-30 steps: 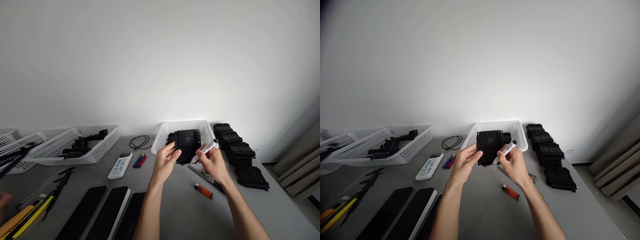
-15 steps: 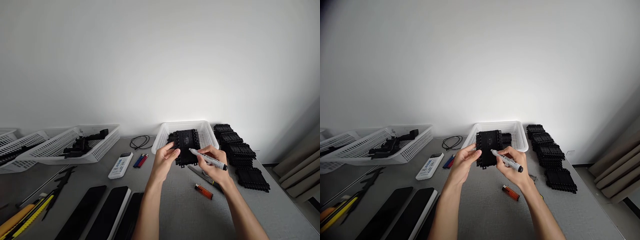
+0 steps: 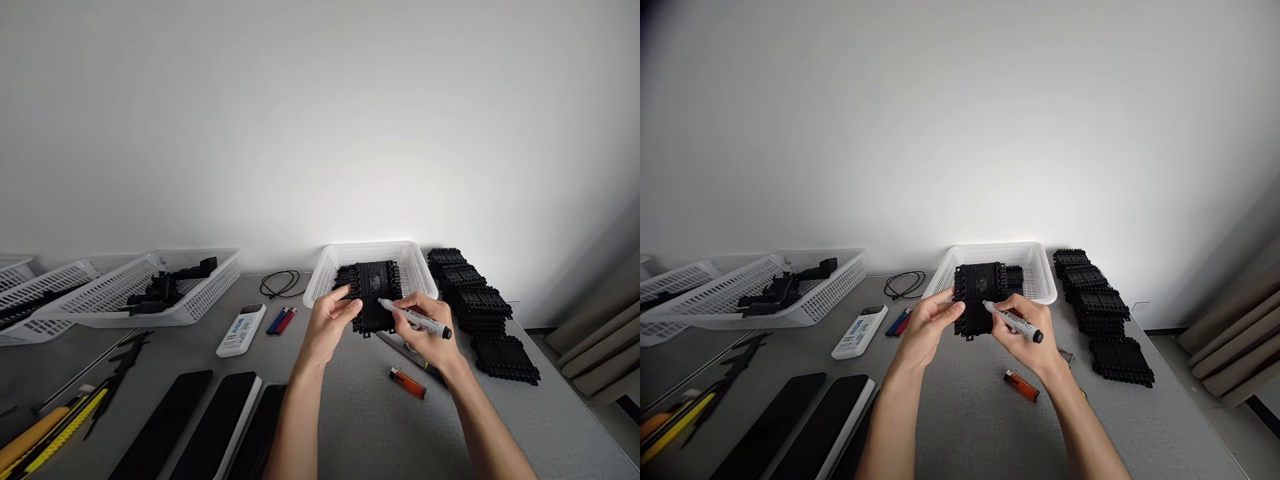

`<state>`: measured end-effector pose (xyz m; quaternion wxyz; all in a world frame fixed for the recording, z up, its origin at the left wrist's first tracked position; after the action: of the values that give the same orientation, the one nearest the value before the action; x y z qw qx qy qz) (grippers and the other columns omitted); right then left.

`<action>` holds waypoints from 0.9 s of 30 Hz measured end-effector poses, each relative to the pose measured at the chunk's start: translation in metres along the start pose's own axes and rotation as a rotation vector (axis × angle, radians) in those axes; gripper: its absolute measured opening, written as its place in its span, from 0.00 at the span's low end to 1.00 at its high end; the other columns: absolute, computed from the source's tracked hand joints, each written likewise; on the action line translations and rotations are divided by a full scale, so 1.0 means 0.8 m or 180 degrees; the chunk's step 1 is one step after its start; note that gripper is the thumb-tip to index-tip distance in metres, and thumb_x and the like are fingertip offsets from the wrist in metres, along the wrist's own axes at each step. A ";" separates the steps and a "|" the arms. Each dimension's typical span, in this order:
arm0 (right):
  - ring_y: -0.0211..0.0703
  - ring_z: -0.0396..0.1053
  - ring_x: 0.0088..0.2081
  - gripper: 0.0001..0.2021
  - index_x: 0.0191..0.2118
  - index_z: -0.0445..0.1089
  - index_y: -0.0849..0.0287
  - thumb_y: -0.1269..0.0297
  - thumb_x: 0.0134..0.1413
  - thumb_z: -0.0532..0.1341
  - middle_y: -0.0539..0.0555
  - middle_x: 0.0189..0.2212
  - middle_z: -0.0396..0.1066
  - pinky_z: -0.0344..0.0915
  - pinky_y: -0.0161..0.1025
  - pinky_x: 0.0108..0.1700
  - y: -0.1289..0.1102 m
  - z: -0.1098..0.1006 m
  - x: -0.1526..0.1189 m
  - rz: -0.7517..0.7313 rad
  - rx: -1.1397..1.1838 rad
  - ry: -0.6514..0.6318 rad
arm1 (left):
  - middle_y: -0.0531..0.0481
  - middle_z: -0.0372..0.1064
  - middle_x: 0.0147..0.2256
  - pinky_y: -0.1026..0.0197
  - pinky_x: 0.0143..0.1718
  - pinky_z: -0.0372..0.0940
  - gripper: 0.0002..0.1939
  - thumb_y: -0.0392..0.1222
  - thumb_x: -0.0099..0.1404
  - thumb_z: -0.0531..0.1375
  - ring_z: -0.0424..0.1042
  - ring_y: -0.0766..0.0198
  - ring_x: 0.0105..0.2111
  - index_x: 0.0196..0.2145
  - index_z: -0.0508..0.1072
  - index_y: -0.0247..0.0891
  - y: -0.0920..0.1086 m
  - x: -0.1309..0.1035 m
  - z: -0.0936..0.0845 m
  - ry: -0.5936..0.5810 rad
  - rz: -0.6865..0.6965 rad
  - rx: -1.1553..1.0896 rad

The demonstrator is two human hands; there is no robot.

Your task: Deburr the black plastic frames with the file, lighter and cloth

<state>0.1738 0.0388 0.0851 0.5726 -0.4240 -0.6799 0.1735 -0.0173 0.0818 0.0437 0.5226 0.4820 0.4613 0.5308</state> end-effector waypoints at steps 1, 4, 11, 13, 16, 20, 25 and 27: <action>0.33 0.62 0.20 0.01 0.30 0.71 0.58 0.69 0.52 0.63 0.47 0.20 0.69 0.57 0.32 0.23 0.000 0.000 0.000 -0.0030 -0.0011 -0.0002 | 0.49 0.76 0.27 0.57 0.45 0.66 0.44 0.52 0.47 0.73 0.74 0.57 0.36 0.58 0.70 0.27 0.000 0.000 -0.001 0.0008 -0.0003 -0.0006; 0.35 0.64 0.21 0.02 0.30 0.71 0.58 0.68 0.53 0.63 0.48 0.22 0.71 0.60 0.33 0.23 0.001 -0.004 -0.001 -0.0063 0.0213 0.0074 | 0.48 0.76 0.28 0.58 0.41 0.66 0.40 0.52 0.47 0.73 0.74 0.56 0.34 0.55 0.73 0.29 -0.003 0.002 -0.003 0.0039 -0.0056 -0.0011; 0.40 0.73 0.25 0.05 0.39 0.72 0.56 0.65 0.56 0.65 0.49 0.24 0.75 0.71 0.36 0.27 0.000 -0.030 -0.007 0.0002 0.1016 0.0576 | 0.46 0.78 0.30 0.57 0.40 0.67 0.34 0.52 0.50 0.72 0.75 0.54 0.36 0.51 0.76 0.32 -0.005 -0.002 0.009 -0.0203 -0.0013 0.0234; 0.41 0.75 0.26 0.05 0.39 0.73 0.56 0.64 0.56 0.65 0.50 0.26 0.76 0.72 0.37 0.29 0.002 -0.031 -0.006 0.0060 0.0780 0.0557 | 0.46 0.79 0.32 0.56 0.42 0.68 0.31 0.52 0.52 0.71 0.76 0.53 0.38 0.51 0.77 0.33 -0.003 -0.006 0.020 -0.0400 0.0054 0.0354; 0.41 0.74 0.25 0.06 0.38 0.73 0.57 0.62 0.57 0.65 0.52 0.26 0.76 0.71 0.37 0.27 0.011 -0.028 -0.004 0.0212 0.0483 0.0489 | 0.44 0.80 0.36 0.53 0.46 0.68 0.31 0.50 0.53 0.70 0.76 0.50 0.42 0.53 0.75 0.33 -0.001 -0.011 0.025 -0.0437 0.0061 0.0422; 0.40 0.73 0.23 0.07 0.39 0.73 0.57 0.61 0.57 0.64 0.51 0.26 0.76 0.70 0.36 0.26 0.018 -0.026 -0.002 0.0269 0.0488 0.0470 | 0.40 0.79 0.42 0.50 0.50 0.68 0.32 0.49 0.53 0.71 0.75 0.46 0.47 0.53 0.74 0.32 -0.001 -0.012 0.025 -0.0450 0.0012 0.0418; 0.39 0.72 0.22 0.07 0.39 0.73 0.57 0.60 0.58 0.64 0.51 0.25 0.76 0.69 0.35 0.24 0.017 -0.025 -0.003 0.0332 0.0568 0.0431 | 0.38 0.75 0.51 0.47 0.52 0.68 0.30 0.49 0.53 0.71 0.73 0.44 0.51 0.52 0.76 0.35 -0.003 -0.012 0.022 -0.0433 -0.0001 0.0464; 0.39 0.71 0.22 0.07 0.39 0.73 0.57 0.60 0.58 0.64 0.51 0.25 0.75 0.69 0.35 0.24 0.016 -0.026 -0.003 0.0332 0.0550 0.0429 | 0.38 0.74 0.52 0.47 0.52 0.68 0.30 0.49 0.53 0.71 0.73 0.44 0.52 0.52 0.75 0.35 -0.003 -0.013 0.022 -0.0435 0.0020 0.0491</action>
<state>0.1979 0.0391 0.0801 0.6415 -0.4186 -0.5994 0.2321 0.0001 0.0709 0.0430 0.5125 0.5574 0.4626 0.4612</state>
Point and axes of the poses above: each hand's wrist, its own x-axis towards the middle knuckle, its own z-axis out of the palm, y = z × x, the point moved 9 cm from there along x, towards the middle knuckle
